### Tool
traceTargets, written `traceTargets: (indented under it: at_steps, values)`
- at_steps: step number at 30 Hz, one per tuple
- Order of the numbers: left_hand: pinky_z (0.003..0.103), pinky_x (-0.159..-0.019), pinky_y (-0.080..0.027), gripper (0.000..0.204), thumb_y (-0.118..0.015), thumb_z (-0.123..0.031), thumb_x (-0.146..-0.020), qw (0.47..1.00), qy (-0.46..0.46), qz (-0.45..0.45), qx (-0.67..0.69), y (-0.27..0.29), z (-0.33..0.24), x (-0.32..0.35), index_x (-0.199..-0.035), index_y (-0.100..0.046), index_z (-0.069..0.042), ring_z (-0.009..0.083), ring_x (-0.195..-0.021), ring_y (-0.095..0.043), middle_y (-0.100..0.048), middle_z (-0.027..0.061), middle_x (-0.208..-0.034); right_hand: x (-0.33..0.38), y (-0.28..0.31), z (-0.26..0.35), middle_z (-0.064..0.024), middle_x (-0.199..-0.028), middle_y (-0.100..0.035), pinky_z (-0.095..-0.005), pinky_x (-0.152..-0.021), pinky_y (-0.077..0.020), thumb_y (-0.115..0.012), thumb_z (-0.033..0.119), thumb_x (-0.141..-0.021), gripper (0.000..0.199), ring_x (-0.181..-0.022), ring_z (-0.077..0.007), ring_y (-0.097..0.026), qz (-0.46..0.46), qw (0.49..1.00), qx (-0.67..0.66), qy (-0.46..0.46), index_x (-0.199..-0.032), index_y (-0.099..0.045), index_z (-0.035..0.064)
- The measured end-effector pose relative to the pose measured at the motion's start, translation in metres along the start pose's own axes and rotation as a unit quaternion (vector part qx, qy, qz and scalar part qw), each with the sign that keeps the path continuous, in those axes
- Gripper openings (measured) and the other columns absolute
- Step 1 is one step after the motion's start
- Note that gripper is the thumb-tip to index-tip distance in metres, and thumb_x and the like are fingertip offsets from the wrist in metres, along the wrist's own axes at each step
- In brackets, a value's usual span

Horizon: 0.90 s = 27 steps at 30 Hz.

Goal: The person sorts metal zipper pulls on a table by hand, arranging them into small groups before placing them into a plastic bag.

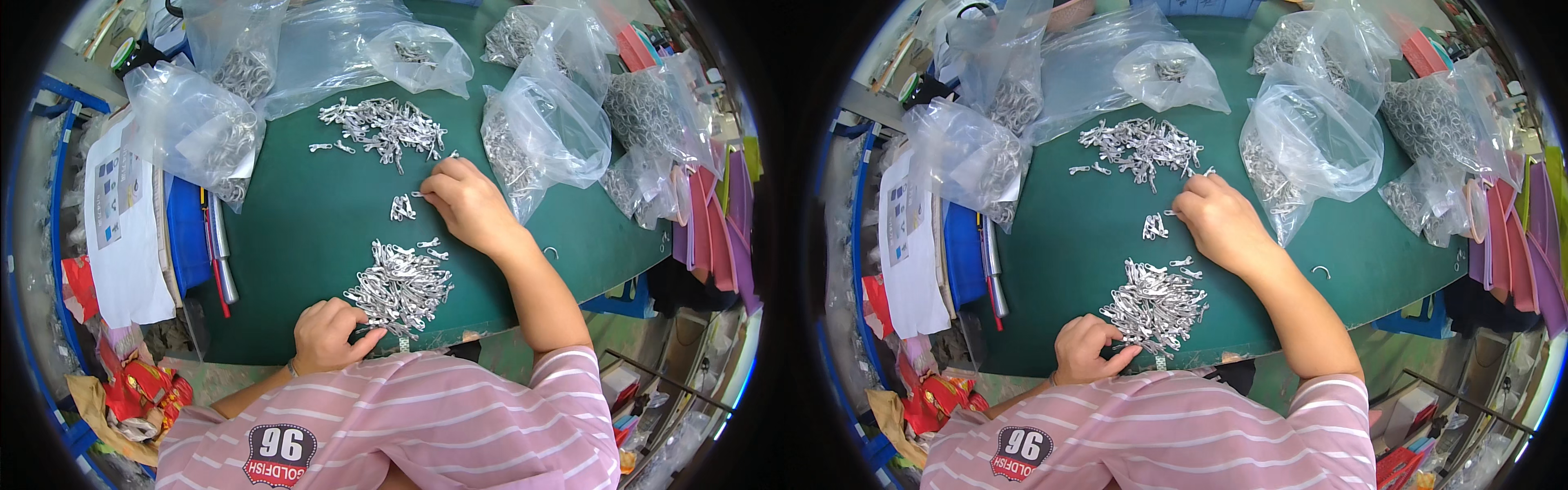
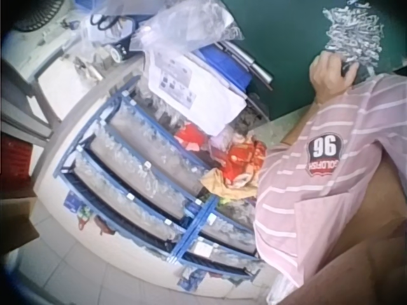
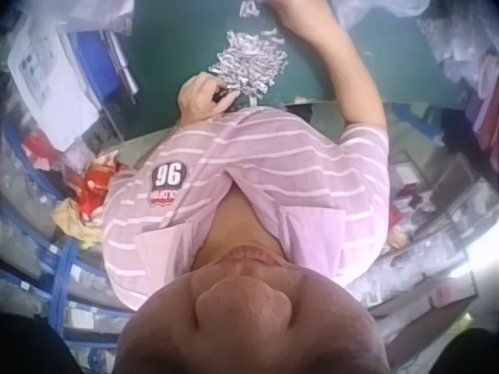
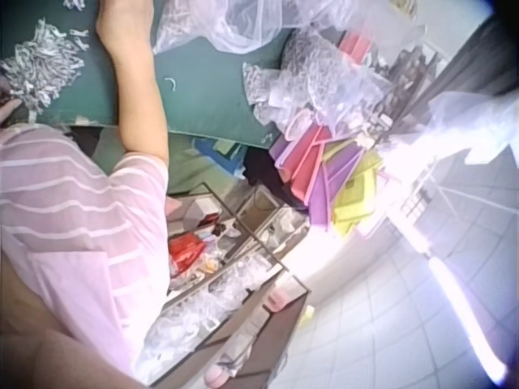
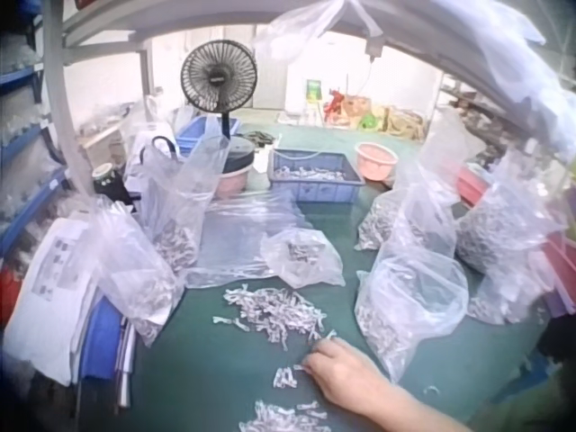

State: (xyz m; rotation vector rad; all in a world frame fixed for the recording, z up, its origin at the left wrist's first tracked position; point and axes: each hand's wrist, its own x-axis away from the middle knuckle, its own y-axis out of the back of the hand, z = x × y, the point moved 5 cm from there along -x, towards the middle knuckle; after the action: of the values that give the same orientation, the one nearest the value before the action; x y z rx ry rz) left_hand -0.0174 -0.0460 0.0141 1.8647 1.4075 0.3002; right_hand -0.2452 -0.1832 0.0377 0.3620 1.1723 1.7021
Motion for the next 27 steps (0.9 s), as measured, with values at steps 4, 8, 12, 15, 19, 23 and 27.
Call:
traceTargets:
  at_steps: [4, 8, 12, 15, 19, 23, 27]
  values:
    - [0.034, -0.054, -0.044, 0.033, -0.094, -0.023, -0.063, 1.000, -0.011, -0.016, -0.009, 0.000, -0.001, -0.002, -0.078, -0.067, -0.012, 0.0199, -0.060, -0.058, -0.057, 0.0020, -0.071, 0.013, 0.008, 0.003, -0.0109, -0.093, -0.063, -0.0432, -0.080, -0.0526, -0.073, 0.006, -0.083, 0.012, -0.092, -0.0335, -0.063, 0.104, 0.987, -0.120, 0.010, -0.094, -0.071, 0.0031]
    - [0.032, -0.053, -0.043, 0.034, -0.095, -0.022, -0.062, 1.000, -0.013, -0.017, -0.015, 0.001, -0.001, -0.003, -0.077, -0.067, -0.012, 0.0173, -0.058, -0.058, -0.057, 0.0009, -0.069, 0.006, 0.002, 0.012, -0.0110, -0.094, -0.063, -0.0433, -0.081, -0.0523, -0.075, 0.009, -0.084, 0.014, -0.092, -0.0336, -0.063, 0.040, 0.992, -0.121, 0.016, -0.096, -0.070, 0.0033]
    - [0.036, -0.056, -0.045, 0.033, -0.093, -0.024, -0.065, 1.000, -0.002, -0.006, -0.006, 0.001, -0.001, -0.002, -0.079, -0.066, -0.012, 0.0226, -0.062, -0.059, -0.058, 0.0032, -0.073, -0.003, -0.012, 0.018, -0.0109, -0.095, -0.063, -0.0439, -0.081, -0.0527, -0.075, 0.011, -0.085, 0.018, -0.093, -0.0333, -0.063, 0.005, 0.997, -0.078, -0.027, -0.101, -0.069, 0.0049]
    - [0.034, -0.054, -0.044, 0.033, -0.094, -0.023, -0.064, 1.000, -0.006, -0.009, -0.008, 0.001, -0.002, -0.004, -0.078, -0.067, -0.012, 0.0201, -0.060, -0.058, -0.057, 0.0019, -0.071, -0.003, -0.008, 0.018, -0.0112, -0.094, -0.063, -0.0443, -0.081, -0.0530, -0.076, 0.010, -0.084, 0.020, -0.093, -0.0333, -0.063, 0.038, 0.996, -0.052, -0.067, -0.102, -0.069, 0.0054]
    - [0.037, -0.057, -0.046, 0.031, -0.091, -0.024, -0.067, 1.000, 0.007, 0.002, -0.002, 0.000, -0.001, -0.001, -0.079, -0.066, -0.012, 0.0247, -0.065, -0.059, -0.059, 0.0037, -0.074, 0.003, -0.002, 0.007, -0.0111, -0.095, -0.064, -0.0434, -0.081, -0.0527, -0.074, 0.004, -0.083, 0.020, -0.093, -0.0332, -0.063, 0.030, 0.996, -0.033, -0.076, -0.103, -0.068, 0.0051]
    - [0.037, -0.057, -0.046, 0.031, -0.091, -0.024, -0.067, 1.000, 0.006, 0.003, -0.003, 0.000, 0.000, -0.001, -0.079, -0.066, -0.012, 0.0245, -0.065, -0.060, -0.059, 0.0035, -0.074, 0.002, 0.005, 0.010, -0.0105, -0.095, -0.066, -0.0418, -0.081, -0.0517, -0.068, -0.007, -0.082, 0.022, -0.090, -0.0340, -0.063, -0.037, 0.992, -0.112, 0.043, -0.100, -0.065, 0.0039]
    - [0.036, -0.055, -0.045, 0.032, -0.093, -0.023, -0.065, 1.000, -0.001, -0.003, -0.003, 0.000, -0.001, -0.001, -0.079, -0.067, -0.011, 0.0223, -0.063, -0.059, -0.058, 0.0029, -0.073, 0.009, -0.002, 0.006, -0.0107, -0.093, -0.065, -0.0417, -0.080, -0.0520, -0.069, -0.007, -0.081, 0.021, -0.090, -0.0340, -0.063, 0.000, 0.993, -0.120, 0.012, -0.099, -0.064, 0.0036]
